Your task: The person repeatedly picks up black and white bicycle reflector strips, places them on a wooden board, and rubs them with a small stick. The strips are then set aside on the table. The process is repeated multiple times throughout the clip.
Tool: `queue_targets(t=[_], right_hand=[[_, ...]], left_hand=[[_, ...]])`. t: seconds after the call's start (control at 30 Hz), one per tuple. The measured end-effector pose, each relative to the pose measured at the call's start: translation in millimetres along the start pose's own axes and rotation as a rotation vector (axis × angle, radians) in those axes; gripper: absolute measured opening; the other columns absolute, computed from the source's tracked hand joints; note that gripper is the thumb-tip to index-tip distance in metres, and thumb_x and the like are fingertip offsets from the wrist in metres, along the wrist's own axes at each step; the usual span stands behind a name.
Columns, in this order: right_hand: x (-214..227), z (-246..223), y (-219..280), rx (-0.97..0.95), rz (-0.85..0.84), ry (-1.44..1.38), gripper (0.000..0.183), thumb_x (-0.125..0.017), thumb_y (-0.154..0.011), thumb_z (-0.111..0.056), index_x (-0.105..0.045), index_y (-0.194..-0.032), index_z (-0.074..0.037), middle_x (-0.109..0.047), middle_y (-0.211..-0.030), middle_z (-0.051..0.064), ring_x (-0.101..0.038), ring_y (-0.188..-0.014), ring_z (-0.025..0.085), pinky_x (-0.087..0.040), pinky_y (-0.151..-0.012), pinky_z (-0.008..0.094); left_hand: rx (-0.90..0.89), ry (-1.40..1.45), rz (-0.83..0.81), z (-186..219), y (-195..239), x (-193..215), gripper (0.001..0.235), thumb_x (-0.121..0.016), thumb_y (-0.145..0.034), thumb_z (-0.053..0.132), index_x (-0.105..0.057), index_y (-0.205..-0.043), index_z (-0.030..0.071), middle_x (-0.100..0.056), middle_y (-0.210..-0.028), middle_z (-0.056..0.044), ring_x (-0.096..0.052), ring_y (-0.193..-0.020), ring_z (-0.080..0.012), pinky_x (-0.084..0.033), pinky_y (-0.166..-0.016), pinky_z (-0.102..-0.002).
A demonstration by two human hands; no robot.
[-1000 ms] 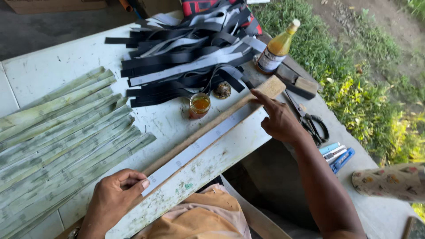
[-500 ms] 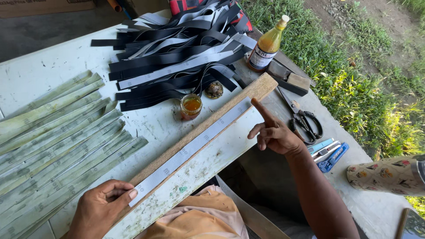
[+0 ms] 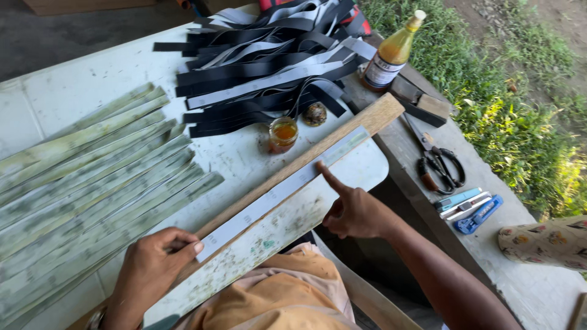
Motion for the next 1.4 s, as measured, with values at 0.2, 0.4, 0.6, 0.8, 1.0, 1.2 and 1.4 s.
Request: queue_targets(t=[0.2, 0.4, 0.6, 0.8, 1.0, 1.2, 1.4], right_hand=[[-53, -53, 15, 0.176, -0.020, 0.210, 0.111, -0.063, -0.074, -0.008, 0.002, -0.163, -0.022, -0.078, -0.077, 0.014, -0.075, -0.064, 0.028, -0.060, -0.071, 0.038], [-122, -78, 13, 0.229, -0.086, 0.533, 0.108, -0.060, -0.080, -0.014, 0.006, -0.165, -0.012, -0.066, -0.059, 0.022, -0.063, -0.052, 0.040, -0.053, -0.058, 0.049], [-199, -113, 22, 0.478, -0.071, 0.624, 0.105, -0.065, -0.079, -0.020, -0.003, -0.162, 0.001, -0.062, -0.056, 0.018, -0.062, -0.046, 0.037, -0.050, -0.050, 0.051], [-146, -123, 29, 0.391, -0.009, 0.654, 0.100, -0.065, -0.082, -0.027, -0.013, -0.161, 0.004, -0.067, -0.059, 0.018, -0.065, -0.049, 0.037, -0.051, -0.049, 0.050], [-88, -80, 8, 0.249, 0.226, 0.924, 0.092, -0.057, -0.085, -0.014, -0.011, -0.163, 0.002, -0.072, -0.072, 0.016, -0.069, -0.056, 0.034, -0.056, -0.053, 0.049], [-53, -48, 4, 0.085, 0.254, 0.946, 0.089, -0.055, -0.086, -0.012, -0.013, -0.164, -0.021, -0.075, -0.080, 0.012, -0.071, -0.062, 0.032, -0.056, -0.055, 0.048], [-21, -19, -12, 0.142, 0.331, 0.863, 0.031, -0.058, -0.095, -0.030, -0.041, -0.120, -0.022, -0.073, -0.075, 0.011, -0.071, -0.060, 0.031, -0.056, -0.054, 0.046]], left_hand=[[-0.178, 0.016, -0.016, 24, 5, 6, 0.020, -0.080, -0.080, 0.023, -0.080, -0.089, 0.006, -0.082, -0.077, -0.006, -0.076, -0.067, -0.0134, -0.059, -0.065, -0.030], [-0.343, 0.016, 0.014, 36, 13, 11, 0.019, -0.080, -0.081, 0.022, -0.079, -0.086, 0.004, -0.078, -0.073, -0.009, -0.073, -0.063, -0.0159, -0.056, -0.062, -0.031], [-0.354, -0.031, -0.004, 29, 15, 9, 0.020, -0.075, -0.089, 0.023, -0.079, -0.094, 0.005, -0.075, -0.071, -0.013, -0.069, -0.059, -0.0199, -0.054, -0.061, -0.034], [-0.351, 0.027, -0.021, 27, 18, 9, 0.021, -0.076, -0.087, 0.025, -0.079, -0.095, 0.005, -0.076, -0.070, -0.010, -0.066, -0.057, -0.0167, -0.053, -0.055, -0.033], [-0.353, 0.004, -0.017, 30, 12, 12, 0.019, -0.076, -0.086, 0.023, -0.080, -0.093, 0.006, -0.077, -0.071, -0.008, -0.067, -0.057, -0.0151, -0.053, -0.056, -0.032], [-0.231, 0.011, -0.071, 19, 5, 8, 0.019, -0.077, -0.085, 0.023, -0.081, -0.094, 0.007, -0.080, -0.074, -0.009, -0.069, -0.063, -0.0150, -0.055, -0.061, -0.031], [-0.178, -0.025, -0.089, 13, 2, 6, 0.022, -0.079, -0.087, 0.027, -0.081, -0.095, 0.006, -0.081, -0.075, -0.008, -0.072, -0.065, -0.0142, -0.056, -0.065, -0.031]])
Point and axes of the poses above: each hand's wrist, its own y-axis away from the middle knuckle, its own x-axis out of the back of the hand, z = x × y, the point moved 10 cm from there along -y, towards the middle knuckle
